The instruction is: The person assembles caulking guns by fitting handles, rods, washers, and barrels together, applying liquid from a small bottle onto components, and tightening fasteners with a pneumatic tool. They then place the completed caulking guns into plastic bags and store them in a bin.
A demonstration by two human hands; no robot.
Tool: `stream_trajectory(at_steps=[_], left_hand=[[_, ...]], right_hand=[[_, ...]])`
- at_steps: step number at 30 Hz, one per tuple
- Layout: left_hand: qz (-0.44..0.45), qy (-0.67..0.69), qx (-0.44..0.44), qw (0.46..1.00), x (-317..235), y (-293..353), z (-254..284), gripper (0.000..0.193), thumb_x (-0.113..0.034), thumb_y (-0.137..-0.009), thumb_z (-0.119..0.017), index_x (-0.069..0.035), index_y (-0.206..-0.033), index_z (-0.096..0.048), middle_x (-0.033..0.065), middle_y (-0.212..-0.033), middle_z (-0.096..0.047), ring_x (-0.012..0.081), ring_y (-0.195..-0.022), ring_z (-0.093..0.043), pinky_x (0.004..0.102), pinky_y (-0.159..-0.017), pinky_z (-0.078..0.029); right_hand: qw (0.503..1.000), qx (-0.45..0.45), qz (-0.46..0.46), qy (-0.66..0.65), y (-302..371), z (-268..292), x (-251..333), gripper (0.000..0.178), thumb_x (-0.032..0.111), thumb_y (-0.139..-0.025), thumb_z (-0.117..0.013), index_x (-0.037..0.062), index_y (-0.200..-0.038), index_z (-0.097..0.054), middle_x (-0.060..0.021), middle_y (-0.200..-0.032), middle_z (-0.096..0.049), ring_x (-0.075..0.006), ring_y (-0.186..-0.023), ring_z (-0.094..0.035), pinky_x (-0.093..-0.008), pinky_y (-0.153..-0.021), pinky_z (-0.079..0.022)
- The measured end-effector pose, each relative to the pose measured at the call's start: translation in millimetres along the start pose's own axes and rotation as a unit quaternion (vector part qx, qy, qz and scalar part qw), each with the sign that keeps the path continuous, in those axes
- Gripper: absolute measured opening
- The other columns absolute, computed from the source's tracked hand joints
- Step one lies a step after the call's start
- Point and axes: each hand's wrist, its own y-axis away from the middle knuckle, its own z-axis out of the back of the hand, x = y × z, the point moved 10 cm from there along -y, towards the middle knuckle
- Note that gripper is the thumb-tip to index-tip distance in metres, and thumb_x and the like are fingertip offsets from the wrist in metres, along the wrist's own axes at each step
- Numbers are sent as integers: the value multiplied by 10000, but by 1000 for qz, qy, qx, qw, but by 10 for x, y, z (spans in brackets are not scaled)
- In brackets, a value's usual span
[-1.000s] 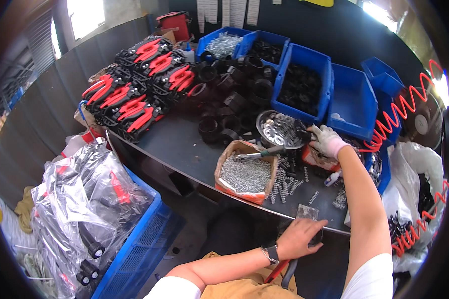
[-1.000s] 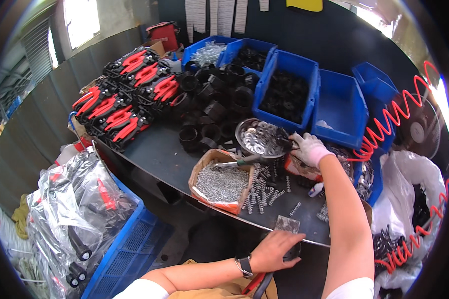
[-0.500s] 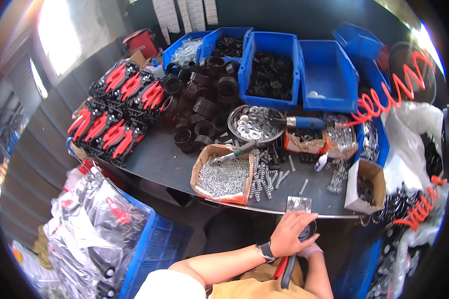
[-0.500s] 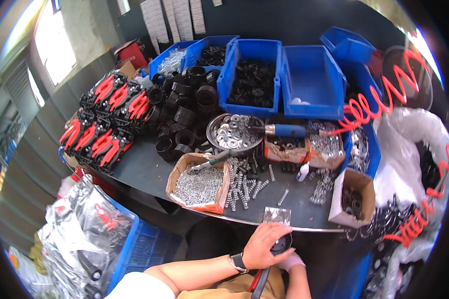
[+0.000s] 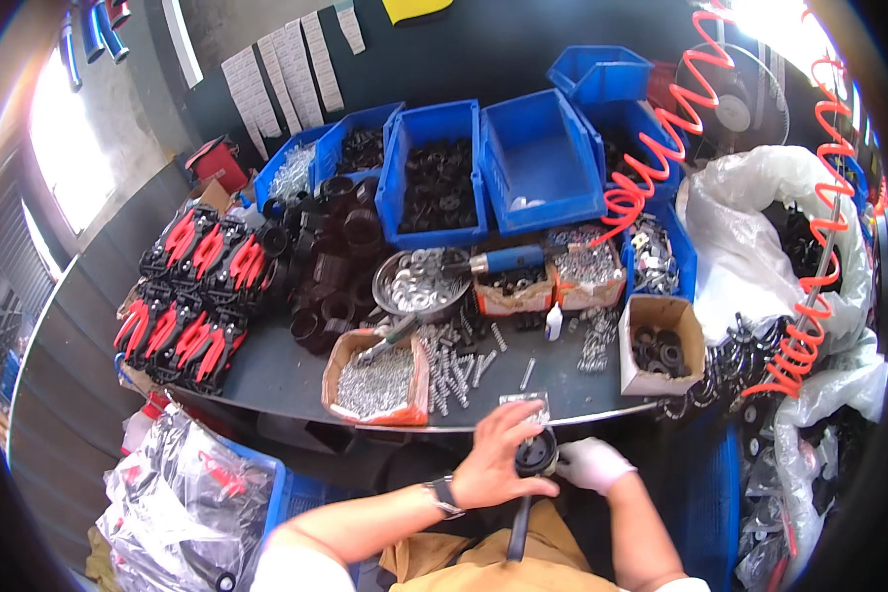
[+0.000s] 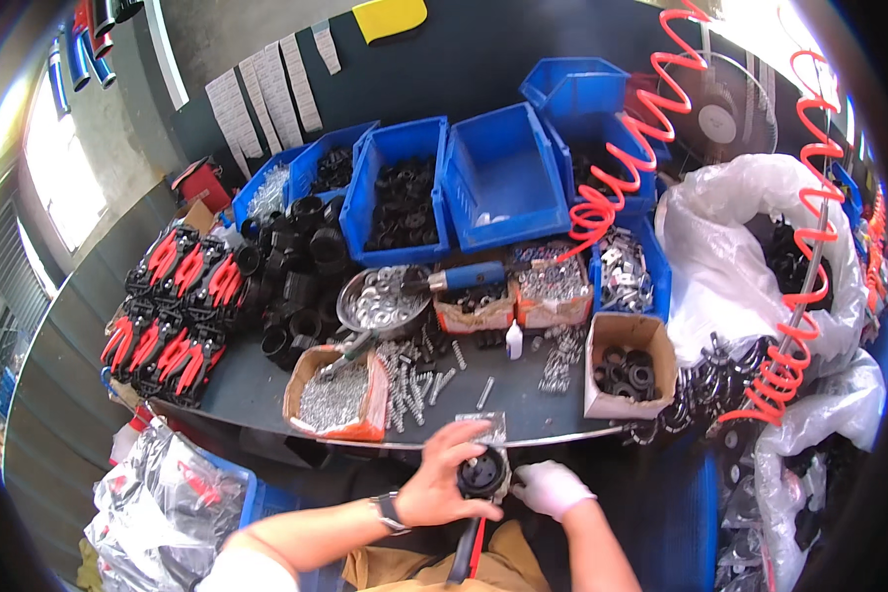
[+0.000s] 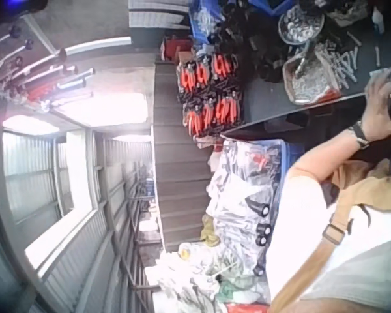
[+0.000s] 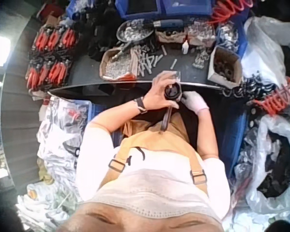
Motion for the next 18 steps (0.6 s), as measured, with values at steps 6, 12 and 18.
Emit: stream_trajectory(at_steps=[6, 12, 18], left_hand=[[-111, -143, -190, 965, 377, -2204, 1071, 184, -72, -856, -651, -35, -1035, -633, 148, -1046, -642, 346, -1018, -588, 416, -911, -449], [13, -444, 224, 867, 1715, -3180, -62, 320, -382, -992, -443, -263, -1137, -702, 110, -1063, -707, 344, -1010, -646, 452, -865, -520], [217, -349, 210, 887, 2727, -3392, -598, 371, -330, -973, -520, -205, -1306, -627, 133, -1217, -669, 357, -1141, -614, 453, -963, -490]], right_hand=[[903, -400, 36, 154, -217, 2697, 162, 202, 183, -859, -615, -1, -795, -668, -238, -778, -653, -399, -768, -657, -505, -738, -515], [937, -202, -164, 232, -1691, 2561, -876, 272, 125, -840, -576, 39, -1040, -739, -199, -1146, -688, -301, -1053, -681, -404, -906, -546], [949, -179, -113, 231, -1504, 2712, -497, 287, 77, -841, -576, 16, -1090, -707, -241, -1171, -656, -338, -1081, -659, -413, -923, -537]])
